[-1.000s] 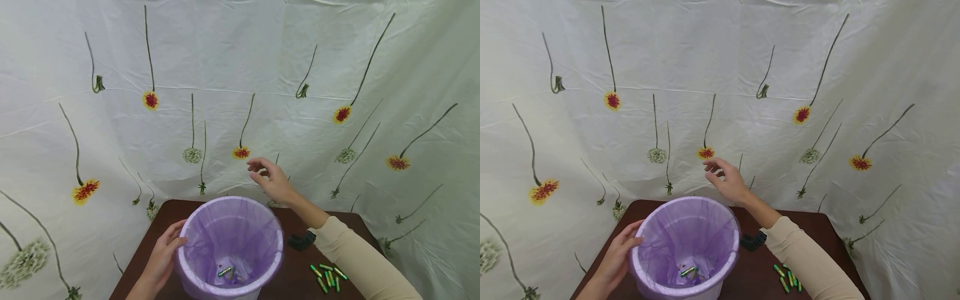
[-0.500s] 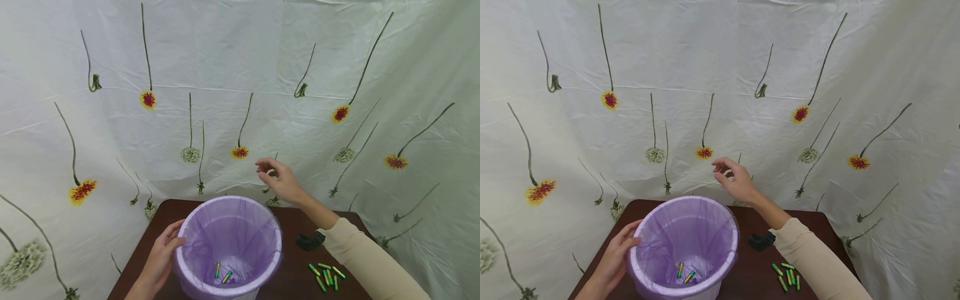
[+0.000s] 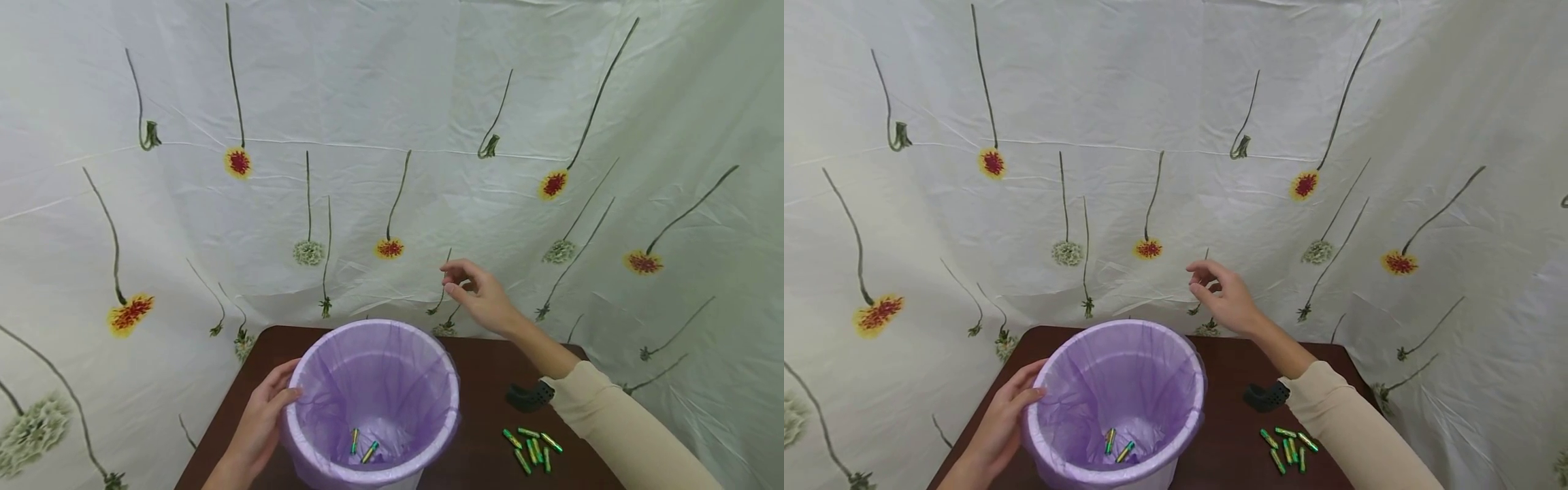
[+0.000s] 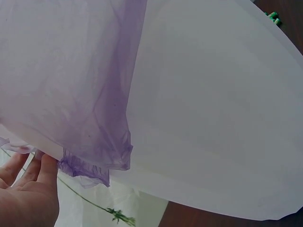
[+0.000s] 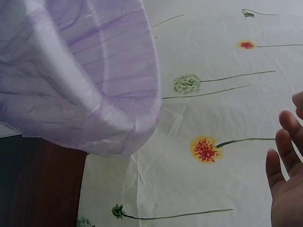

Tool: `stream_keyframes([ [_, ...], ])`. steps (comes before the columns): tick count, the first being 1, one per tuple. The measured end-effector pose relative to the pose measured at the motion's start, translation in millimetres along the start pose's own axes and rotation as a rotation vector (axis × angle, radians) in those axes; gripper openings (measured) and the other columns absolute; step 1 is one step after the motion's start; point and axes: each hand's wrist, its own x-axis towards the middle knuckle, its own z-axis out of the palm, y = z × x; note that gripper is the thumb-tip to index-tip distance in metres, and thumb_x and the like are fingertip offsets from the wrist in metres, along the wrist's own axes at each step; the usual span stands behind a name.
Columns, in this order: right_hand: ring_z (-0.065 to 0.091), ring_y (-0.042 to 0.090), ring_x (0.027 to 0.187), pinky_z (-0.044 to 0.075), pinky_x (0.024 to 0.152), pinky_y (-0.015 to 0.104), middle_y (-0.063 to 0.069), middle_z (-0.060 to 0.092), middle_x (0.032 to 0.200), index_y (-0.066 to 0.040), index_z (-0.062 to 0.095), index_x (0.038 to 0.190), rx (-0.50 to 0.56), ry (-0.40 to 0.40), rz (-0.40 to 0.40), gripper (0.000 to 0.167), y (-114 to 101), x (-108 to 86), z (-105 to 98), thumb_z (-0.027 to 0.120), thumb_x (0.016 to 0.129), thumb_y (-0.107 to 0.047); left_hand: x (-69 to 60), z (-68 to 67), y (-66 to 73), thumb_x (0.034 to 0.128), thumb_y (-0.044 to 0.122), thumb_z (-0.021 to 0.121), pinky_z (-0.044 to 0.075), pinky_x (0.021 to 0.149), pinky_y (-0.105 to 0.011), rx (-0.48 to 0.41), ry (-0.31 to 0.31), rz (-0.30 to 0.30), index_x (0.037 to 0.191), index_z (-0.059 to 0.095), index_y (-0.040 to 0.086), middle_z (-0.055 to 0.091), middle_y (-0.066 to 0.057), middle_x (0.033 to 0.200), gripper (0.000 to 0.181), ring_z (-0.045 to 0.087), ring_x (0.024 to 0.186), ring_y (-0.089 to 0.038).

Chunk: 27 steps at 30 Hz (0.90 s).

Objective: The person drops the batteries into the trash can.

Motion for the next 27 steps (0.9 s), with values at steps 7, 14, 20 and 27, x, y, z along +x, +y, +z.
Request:
stream_keyframes([
  [7, 0.060, 0.026, 0.100, 0.051, 0.088, 0.041, 0.020, 0.064, 0.106, 0.004, 0.061, 0.130, 0.002, 0.009, 0.010, 0.028, 3, -6.5, -10, 0.062, 0.102, -0.002, -0.3, -0.8, 0.5, 0.0990, -0.005, 0.055, 0.054, 0.088, -0.031, -0.005, -0.007, 0.003, 0.146, 0.042, -0.008, 0.065, -0.002, 0.131, 0.049, 0.063, 0.111, -0.017],
  [14, 0.060, 0.026, 0.101, 0.051, 0.089, 0.043, 0.019, 0.064, 0.107, 0.002, 0.062, 0.130, -0.037, 0.028, 0.031, 0.028, 10, -14.2, -20, 0.062, 0.103, -0.004, -0.4, -0.5, -0.5, 0.0993, -0.005, 0.055, 0.054, 0.088, -0.030, -0.004, -0.006, 0.004, 0.146, 0.042, -0.009, 0.065, 0.000, 0.131, 0.049, 0.063, 0.111, -0.017],
  [20, 0.060, 0.026, 0.100, 0.051, 0.087, 0.042, 0.016, 0.064, 0.106, 0.002, 0.062, 0.130, -0.067, 0.045, 0.035, 0.027, 15, -23.4, -28, 0.061, 0.103, -0.003, 0.2, -0.3, 0.4, 0.0994, -0.004, 0.056, 0.054, 0.088, -0.030, 0.002, 0.000, -0.010, 0.146, 0.041, -0.008, 0.065, 0.000, 0.131, 0.049, 0.063, 0.111, -0.017],
  [27, 0.061, 0.025, 0.101, 0.051, 0.086, 0.039, 0.014, 0.065, 0.108, 0.002, 0.062, 0.130, -0.102, 0.077, 0.057, 0.027, 25, -40.3, -38, 0.061, 0.104, -0.004, 1.0, 0.7, 0.3, 0.0993, -0.004, 0.056, 0.054, 0.088, -0.030, 0.005, 0.006, -0.014, 0.146, 0.042, -0.007, 0.065, 0.001, 0.130, 0.049, 0.063, 0.111, -0.016],
])
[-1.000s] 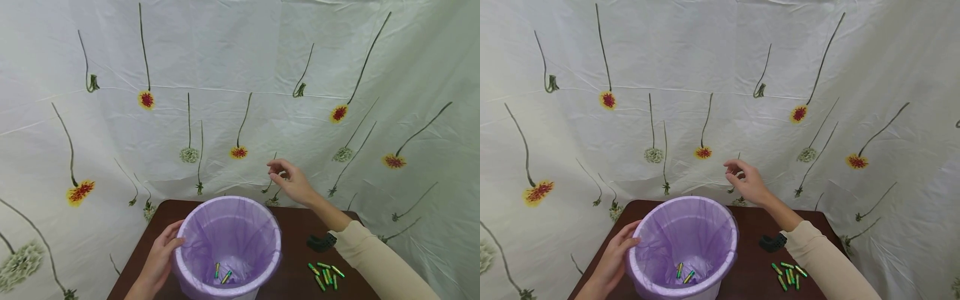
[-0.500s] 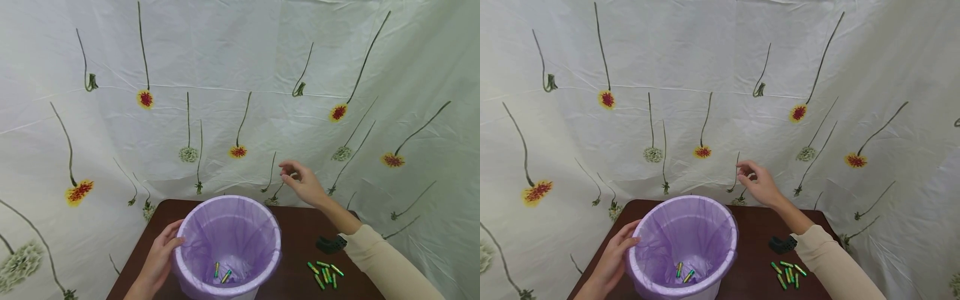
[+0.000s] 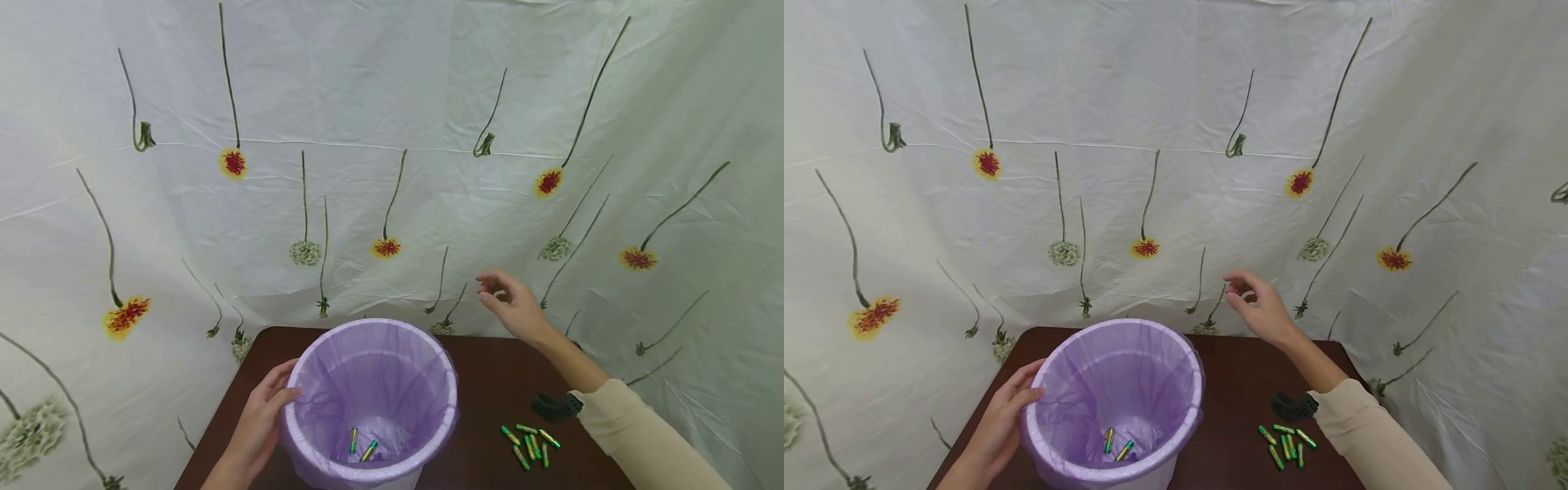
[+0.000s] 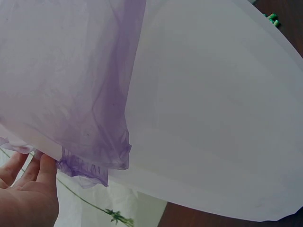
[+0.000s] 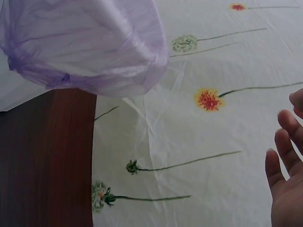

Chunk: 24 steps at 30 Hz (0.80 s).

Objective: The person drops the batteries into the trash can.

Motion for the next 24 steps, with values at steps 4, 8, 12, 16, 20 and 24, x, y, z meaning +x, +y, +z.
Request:
stream_keyframes([
  [4, 0.061, 0.025, 0.102, 0.051, 0.086, 0.036, 0.017, 0.066, 0.109, 0.004, 0.062, 0.129, -0.026, 0.035, 0.010, 0.026, 8, -8.6, -4, 0.061, 0.103, -0.003, -0.1, -0.5, 0.1, 0.0999, -0.003, 0.055, 0.054, 0.088, -0.030, 0.000, -0.011, 0.002, 0.146, 0.041, -0.008, 0.065, 0.001, 0.131, 0.049, 0.062, 0.111, -0.016],
  [8, 0.061, 0.026, 0.103, 0.051, 0.087, 0.037, 0.017, 0.066, 0.110, 0.003, 0.062, 0.130, -0.044, 0.038, 0.032, 0.027, 12, -14.7, -8, 0.062, 0.103, -0.004, -0.3, -0.8, 0.4, 0.0996, -0.004, 0.055, 0.054, 0.088, -0.030, -0.004, -0.010, 0.002, 0.146, 0.042, -0.008, 0.065, 0.000, 0.131, 0.049, 0.063, 0.111, -0.017],
  [12, 0.061, 0.026, 0.104, 0.051, 0.086, 0.039, 0.017, 0.066, 0.112, 0.001, 0.062, 0.131, -0.054, 0.043, 0.049, 0.029, 16, -21.1, -12, 0.062, 0.103, -0.005, -0.7, -0.9, 0.3, 0.0995, -0.004, 0.055, 0.054, 0.088, -0.030, -0.005, -0.010, 0.003, 0.146, 0.041, -0.008, 0.064, 0.000, 0.131, 0.049, 0.063, 0.111, -0.017],
  [16, 0.061, 0.024, 0.104, 0.050, 0.085, 0.034, 0.015, 0.066, 0.111, 0.002, 0.062, 0.130, -0.058, 0.052, 0.058, 0.028, 22, -28.6, -16, 0.062, 0.103, -0.003, -1.1, -1.0, 0.2, 0.0997, -0.004, 0.055, 0.054, 0.088, -0.030, -0.003, -0.013, 0.003, 0.146, 0.041, -0.008, 0.064, 0.001, 0.132, 0.049, 0.062, 0.112, -0.016],
  [20, 0.061, 0.019, 0.104, 0.050, 0.085, 0.028, 0.015, 0.066, 0.111, 0.003, 0.062, 0.130, -0.054, 0.064, 0.077, 0.027, 30, -36.5, -19, 0.062, 0.103, -0.003, -1.3, -0.8, 0.3, 0.1000, -0.004, 0.055, 0.054, 0.088, -0.030, -0.006, -0.011, -0.001, 0.147, 0.041, -0.007, 0.064, 0.002, 0.131, 0.049, 0.062, 0.112, -0.016],
  [24, 0.061, 0.015, 0.102, 0.050, 0.083, 0.024, 0.019, 0.066, 0.110, 0.004, 0.062, 0.129, -0.065, 0.083, 0.096, 0.027, 39, -44.6, -23, 0.062, 0.103, -0.002, -1.1, -0.5, 0.5, 0.1004, -0.003, 0.055, 0.054, 0.088, -0.031, -0.012, -0.017, 0.002, 0.146, 0.041, -0.007, 0.064, 0.001, 0.131, 0.048, 0.063, 0.111, -0.017],
])
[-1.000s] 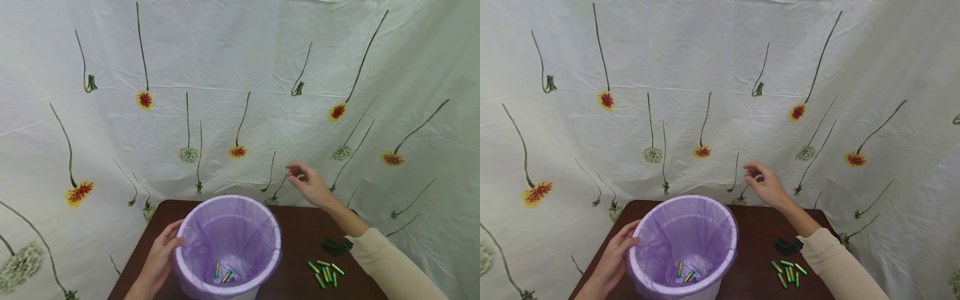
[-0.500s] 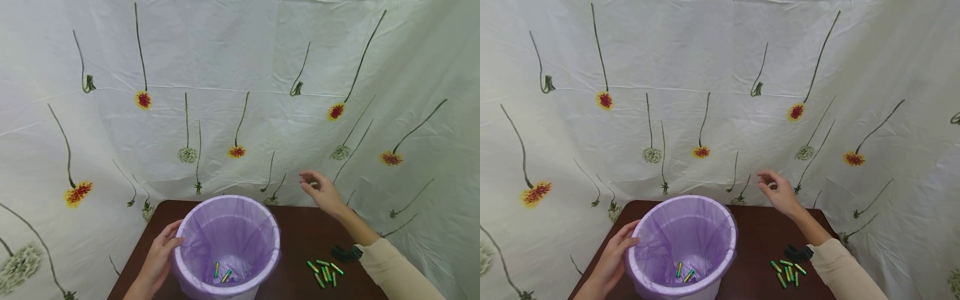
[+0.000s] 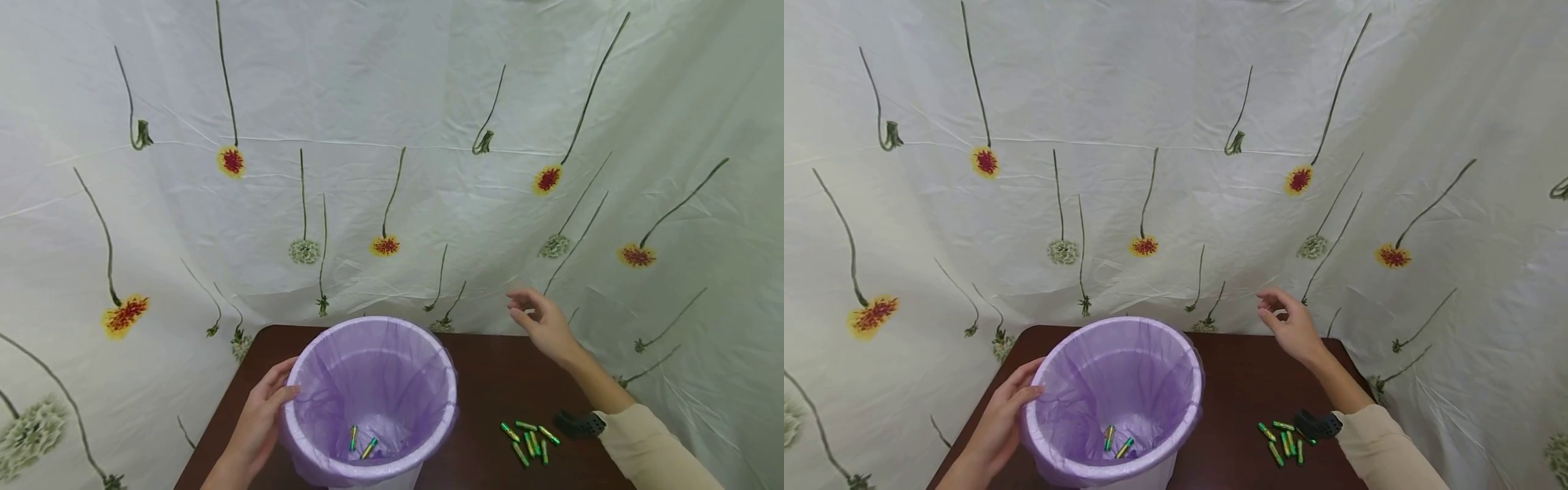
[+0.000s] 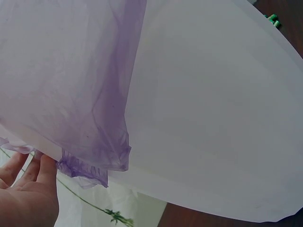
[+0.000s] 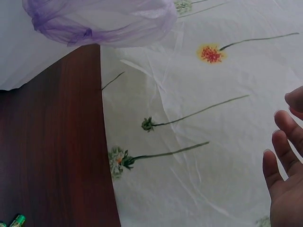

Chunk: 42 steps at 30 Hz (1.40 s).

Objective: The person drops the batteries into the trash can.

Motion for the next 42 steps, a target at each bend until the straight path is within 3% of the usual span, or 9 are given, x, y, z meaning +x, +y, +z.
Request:
stream_keyframes([
  [6, 0.060, 0.011, 0.100, 0.050, 0.081, 0.024, 0.021, 0.065, 0.109, 0.004, 0.062, 0.128, -0.011, 0.007, 0.040, 0.026, 14, -10.9, -3, 0.062, 0.103, -0.004, 0.0, 0.2, 0.5, 0.1004, -0.003, 0.055, 0.054, 0.087, -0.031, 0.003, 0.007, -0.004, 0.146, 0.041, -0.007, 0.065, 0.001, 0.131, 0.048, 0.063, 0.111, -0.016],
  [13, 0.060, 0.015, 0.098, 0.052, 0.080, 0.027, 0.015, 0.067, 0.108, 0.004, 0.063, 0.127, -0.054, 0.034, 0.090, 0.026, 26, -21.5, -4, 0.063, 0.103, -0.005, -0.3, 0.4, 1.2, 0.0997, -0.004, 0.055, 0.054, 0.088, -0.030, 0.007, 0.011, 0.003, 0.146, 0.041, -0.008, 0.065, 0.001, 0.131, 0.049, 0.063, 0.111, -0.016],
  [26, 0.060, 0.021, 0.106, 0.048, 0.084, 0.024, 0.019, 0.066, 0.116, 0.001, 0.061, 0.132, -0.099, 0.043, 0.196, 0.030, 56, -45.2, -5, 0.062, 0.105, -0.011, -0.5, 0.5, 2.2, 0.0997, -0.003, 0.055, 0.054, 0.088, -0.030, 0.010, 0.015, -0.007, 0.147, 0.041, -0.008, 0.064, 0.001, 0.131, 0.050, 0.063, 0.112, -0.016],
  [30, 0.060, 0.027, 0.108, 0.049, 0.086, 0.031, 0.018, 0.066, 0.117, 0.001, 0.060, 0.133, -0.110, 0.048, 0.268, 0.030, 63, -53.5, -5, 0.061, 0.106, -0.011, -0.5, 1.1, 2.0, 0.0995, -0.003, 0.055, 0.054, 0.089, -0.030, 0.010, 0.017, -0.006, 0.147, 0.041, -0.008, 0.065, 0.001, 0.131, 0.050, 0.063, 0.112, -0.016],
  [36, 0.060, 0.037, 0.109, 0.047, 0.091, 0.053, 0.019, 0.067, 0.114, 0.004, 0.059, 0.133, -0.136, 0.058, 0.330, 0.031, 79, -65.6, -2, 0.062, 0.104, -0.008, -0.5, 0.8, 1.0, 0.0995, -0.003, 0.055, 0.053, 0.090, -0.030, 0.012, 0.018, -0.013, 0.148, 0.040, -0.008, 0.064, 0.002, 0.131, 0.051, 0.062, 0.113, -0.016],
  [42, 0.059, 0.036, 0.108, 0.045, 0.089, 0.054, 0.018, 0.067, 0.112, 0.003, 0.061, 0.131, -0.155, 0.058, 0.366, 0.029, 97, -78.4, 3, 0.063, 0.103, -0.006, 0.0, 1.1, 1.8, 0.0994, -0.002, 0.056, 0.053, 0.090, -0.029, 0.015, 0.028, -0.017, 0.147, 0.040, -0.008, 0.064, 0.003, 0.131, 0.051, 0.062, 0.113, -0.016],
])
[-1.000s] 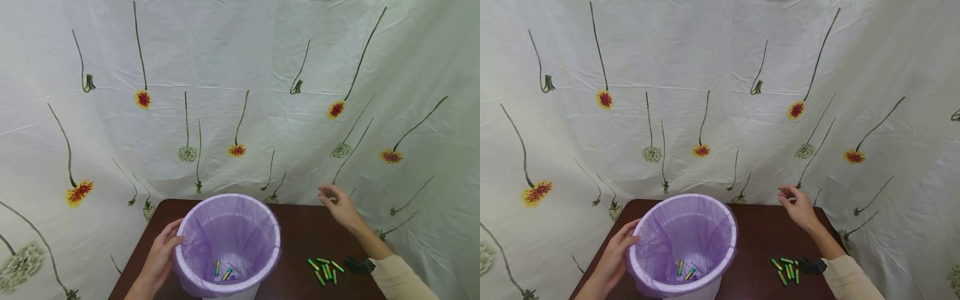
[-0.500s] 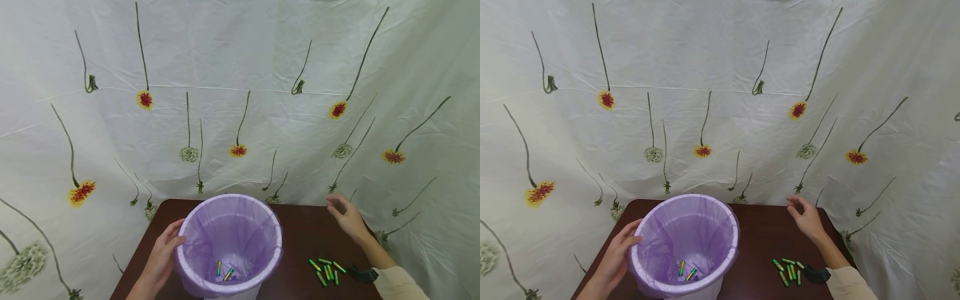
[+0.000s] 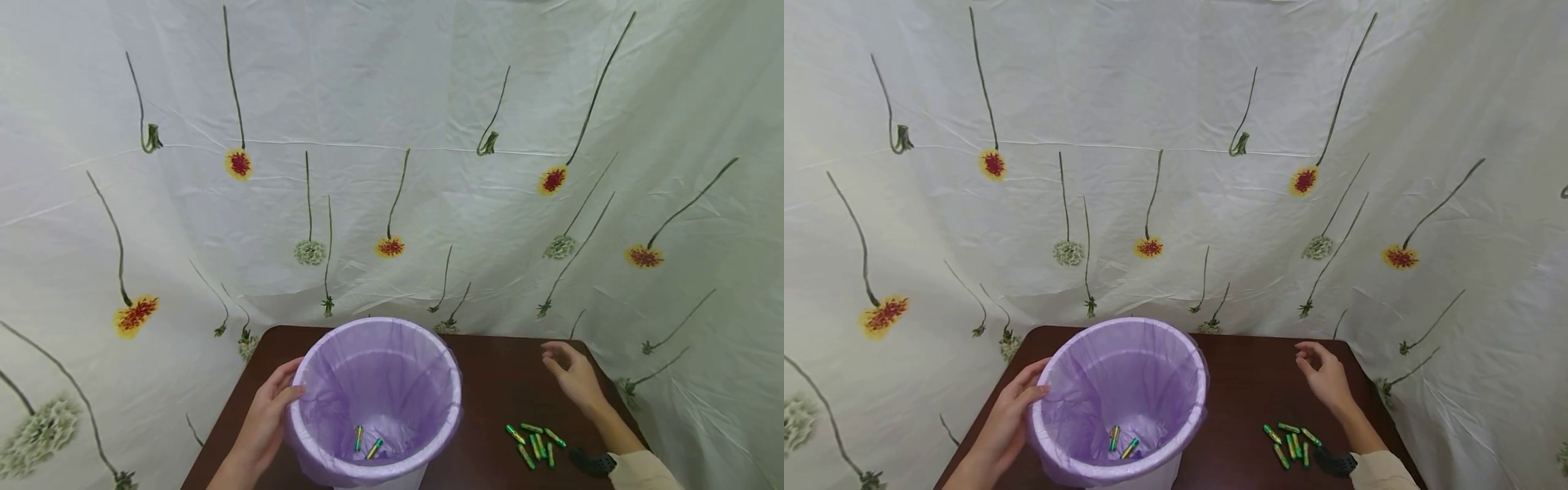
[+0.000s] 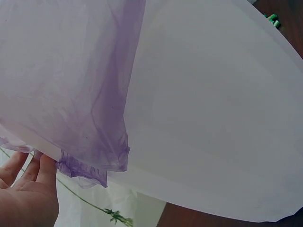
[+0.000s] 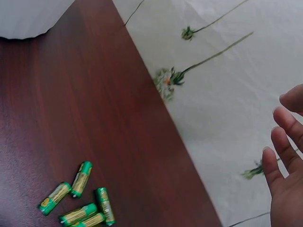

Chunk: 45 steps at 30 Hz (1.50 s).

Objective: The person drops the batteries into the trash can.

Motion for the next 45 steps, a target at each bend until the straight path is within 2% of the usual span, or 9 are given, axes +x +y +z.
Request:
stream_keyframes([
  [5, 0.060, 0.034, 0.105, 0.047, 0.085, 0.050, 0.014, 0.068, 0.110, 0.002, 0.062, 0.130, -0.038, -0.020, 0.019, 0.028, 11, -5.2, 5, 0.063, 0.103, -0.008, -0.2, 0.0, -0.1, 0.0991, -0.003, 0.056, 0.053, 0.090, -0.030, -0.002, -0.003, 0.006, 0.147, 0.041, -0.008, 0.064, 0.002, 0.131, 0.050, 0.062, 0.113, -0.016],
  [12, 0.059, 0.040, 0.110, 0.046, 0.090, 0.057, 0.019, 0.068, 0.111, 0.003, 0.061, 0.128, -0.032, -0.037, 0.041, 0.028, 23, -10.9, 8, 0.064, 0.102, -0.005, -1.1, -0.5, -0.5, 0.0991, -0.003, 0.055, 0.054, 0.089, -0.030, -0.001, 0.003, 0.016, 0.146, 0.042, -0.008, 0.065, 0.002, 0.130, 0.049, 0.063, 0.112, -0.016],
  [17, 0.059, 0.042, 0.111, 0.047, 0.089, 0.058, 0.021, 0.068, 0.112, 0.005, 0.061, 0.128, -0.059, -0.026, 0.056, 0.028, 36, -16.0, 9, 0.065, 0.101, -0.004, -1.0, 0.5, 0.2, 0.0992, -0.003, 0.055, 0.054, 0.090, -0.030, -0.002, -0.005, 0.011, 0.146, 0.041, -0.009, 0.065, 0.002, 0.131, 0.049, 0.063, 0.112, -0.016],
  [23, 0.060, 0.042, 0.110, 0.048, 0.086, 0.055, 0.020, 0.068, 0.112, 0.005, 0.061, 0.127, -0.041, -0.022, 0.073, 0.027, 51, -21.3, 14, 0.064, 0.102, -0.005, -0.5, 0.0, 2.9, 0.0992, -0.003, 0.055, 0.054, 0.089, -0.030, 0.006, 0.003, 0.017, 0.146, 0.042, -0.008, 0.065, 0.001, 0.130, 0.049, 0.063, 0.111, -0.017],
  [29, 0.062, 0.037, 0.103, 0.050, 0.077, 0.043, 0.017, 0.067, 0.109, 0.006, 0.061, 0.126, -0.046, -0.015, 0.172, 0.027, 72, -31.3, 23, 0.062, 0.101, -0.003, -1.7, -0.4, 1.5, 0.0994, -0.003, 0.054, 0.054, 0.088, -0.031, 0.001, -0.001, 0.015, 0.146, 0.042, -0.008, 0.066, 0.001, 0.128, 0.048, 0.064, 0.110, -0.017],
  [34, 0.062, 0.032, 0.093, 0.049, 0.070, 0.039, 0.017, 0.065, 0.109, 0.005, 0.061, 0.127, -0.032, -0.026, 0.279, 0.029, 91, -38.3, 32, 0.062, 0.100, -0.006, -4.0, 0.3, 0.0, 0.0994, -0.002, 0.056, 0.054, 0.088, -0.030, 0.002, 0.013, 0.007, 0.146, 0.043, -0.007, 0.066, 0.002, 0.129, 0.048, 0.063, 0.110, -0.016],
  [38, 0.059, 0.042, 0.106, 0.052, 0.078, 0.050, 0.026, 0.062, 0.120, 0.006, 0.055, 0.134, -0.029, -0.066, 0.348, 0.038, 108, -48.0, 41, 0.062, 0.100, -0.008, -4.4, 1.0, 0.6, 0.1000, -0.001, 0.056, 0.054, 0.088, -0.031, -0.007, 0.012, -0.007, 0.147, 0.042, -0.006, 0.065, 0.001, 0.130, 0.049, 0.063, 0.111, -0.017],
  [41, 0.048, 0.054, 0.121, 0.045, 0.090, 0.064, 0.035, 0.051, 0.134, 0.008, 0.045, 0.143, -0.050, -0.105, 0.370, 0.048, 122, -57.7, 46, 0.061, 0.100, -0.008, -3.5, 1.6, 0.9, 0.1005, 0.000, 0.056, 0.054, 0.089, -0.032, -0.014, 0.005, -0.017, 0.147, 0.041, -0.006, 0.064, 0.000, 0.132, 0.049, 0.063, 0.112, -0.018],
  [45, 0.042, 0.059, 0.123, 0.040, 0.094, 0.069, 0.041, 0.043, 0.136, 0.013, 0.036, 0.146, -0.089, -0.128, 0.384, 0.056, 135, -68.7, 53, 0.060, 0.099, -0.005, -3.1, 1.8, 0.3, 0.1003, -0.001, 0.055, 0.054, 0.089, -0.032, -0.016, 0.007, -0.012, 0.147, 0.041, -0.006, 0.064, -0.001, 0.131, 0.049, 0.063, 0.111, -0.019],
])
